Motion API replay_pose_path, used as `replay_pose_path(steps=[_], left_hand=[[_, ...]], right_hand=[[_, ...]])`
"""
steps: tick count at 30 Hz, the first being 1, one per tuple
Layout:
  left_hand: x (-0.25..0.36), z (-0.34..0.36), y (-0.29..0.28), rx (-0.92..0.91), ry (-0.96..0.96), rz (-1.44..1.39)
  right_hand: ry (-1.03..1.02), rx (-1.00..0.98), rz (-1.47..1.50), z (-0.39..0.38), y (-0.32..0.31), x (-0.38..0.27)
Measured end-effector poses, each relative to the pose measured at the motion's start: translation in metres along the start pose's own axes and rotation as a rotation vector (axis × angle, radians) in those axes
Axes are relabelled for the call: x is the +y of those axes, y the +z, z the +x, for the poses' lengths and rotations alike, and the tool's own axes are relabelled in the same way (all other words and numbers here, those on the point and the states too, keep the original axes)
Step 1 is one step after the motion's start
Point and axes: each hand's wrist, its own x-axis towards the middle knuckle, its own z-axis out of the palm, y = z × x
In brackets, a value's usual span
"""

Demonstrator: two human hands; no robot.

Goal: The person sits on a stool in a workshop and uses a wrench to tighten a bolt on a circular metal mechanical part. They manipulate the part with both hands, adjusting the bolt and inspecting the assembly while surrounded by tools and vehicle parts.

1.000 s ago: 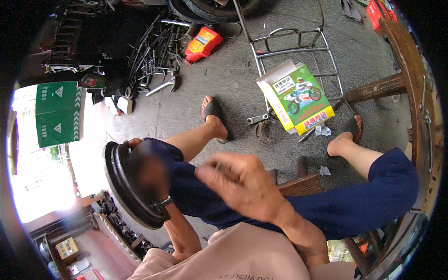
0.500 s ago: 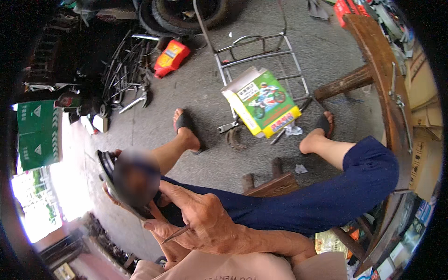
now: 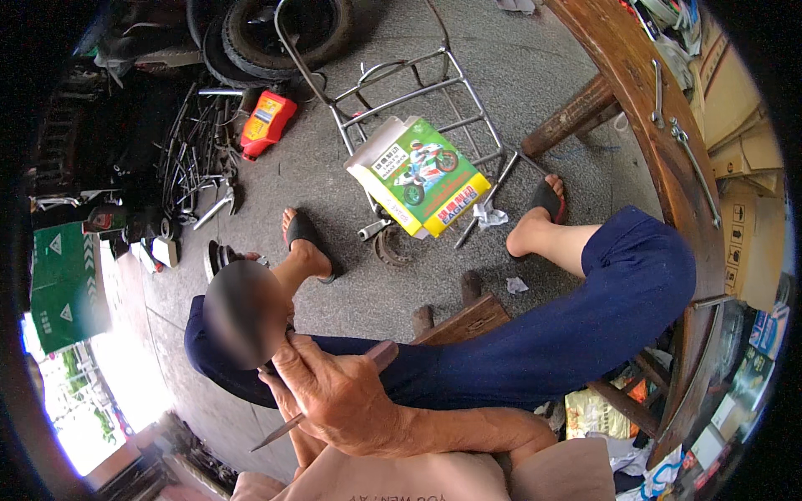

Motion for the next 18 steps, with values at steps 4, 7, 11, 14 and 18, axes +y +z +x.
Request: replay_pose_path(steps=[4, 7, 11, 14, 18], left_hand=[[0.004, 0.001, -0.002, -0.022, 0.005, 0.106], [-0.017, -0.013, 0.038, -0.216, 0.154, -0.084], [-0.018, -0.011, 0.047, -0.575, 0.105, -0.237], [-0.014, -0.013, 0.031, -0.475, 0.209, -0.188], [-0.008, -0.015, 0.027, -0.370, 0.259, -0.132]], right_hand=[[-0.076, 0.028, -0.089, -0.008, 0.000, 0.002], [-0.107, 0.006, -0.133, -0.013, 0.003, 0.001], [-0.132, -0.018, -0.168, -0.015, 0.003, 0.001], [-0.135, -0.007, -0.165, -0.017, 0.008, 0.002], [-0.146, -0.007, -0.172, -0.019, 0.010, 0.005]])
